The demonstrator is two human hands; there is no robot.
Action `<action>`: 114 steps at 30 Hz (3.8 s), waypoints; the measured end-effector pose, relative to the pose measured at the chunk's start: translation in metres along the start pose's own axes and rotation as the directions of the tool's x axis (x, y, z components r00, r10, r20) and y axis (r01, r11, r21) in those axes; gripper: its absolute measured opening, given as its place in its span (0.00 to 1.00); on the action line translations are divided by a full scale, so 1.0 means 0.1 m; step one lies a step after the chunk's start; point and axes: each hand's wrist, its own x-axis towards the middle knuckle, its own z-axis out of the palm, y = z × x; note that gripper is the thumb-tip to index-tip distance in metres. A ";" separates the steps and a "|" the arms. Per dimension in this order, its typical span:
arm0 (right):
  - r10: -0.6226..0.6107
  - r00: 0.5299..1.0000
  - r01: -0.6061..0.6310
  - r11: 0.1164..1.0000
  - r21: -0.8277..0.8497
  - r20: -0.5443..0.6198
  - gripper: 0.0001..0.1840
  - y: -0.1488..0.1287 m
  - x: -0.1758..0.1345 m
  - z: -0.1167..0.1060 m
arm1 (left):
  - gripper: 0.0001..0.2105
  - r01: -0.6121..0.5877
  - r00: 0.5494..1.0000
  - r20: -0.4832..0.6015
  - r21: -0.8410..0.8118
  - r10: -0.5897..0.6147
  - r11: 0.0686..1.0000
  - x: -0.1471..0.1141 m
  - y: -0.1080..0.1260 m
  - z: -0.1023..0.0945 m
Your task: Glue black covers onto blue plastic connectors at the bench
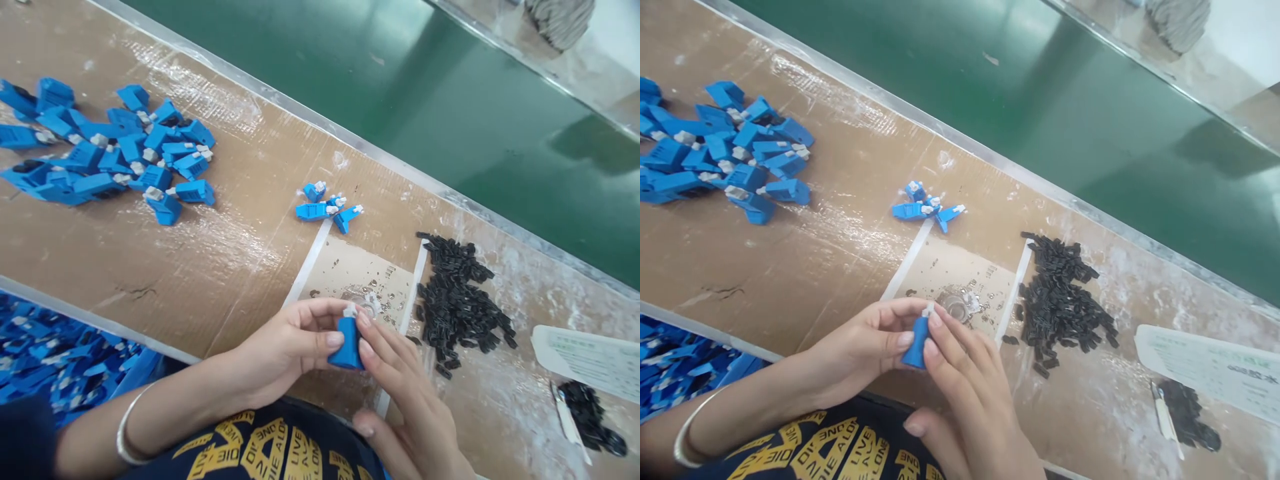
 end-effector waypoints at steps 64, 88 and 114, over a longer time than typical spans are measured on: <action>0.183 0.981 -0.189 0.848 -0.496 -0.061 0.13 0.86 -0.31 -0.25 | 0.05 -0.223 0.860 0.115 0.961 0.496 0.166 -0.03 0.08 -0.16; 0.009 0.992 -0.029 0.987 -0.160 -0.125 0.21 0.48 0.08 0.01 | 0.05 -0.262 0.863 0.132 0.942 0.488 0.210 -0.01 0.09 -0.21; 0.577 0.786 -0.188 0.564 0.804 -0.222 0.13 0.20 -0.03 0.03 | 0.20 -0.009 1.000 -0.016 0.232 0.013 0.973 0.10 -0.07 0.06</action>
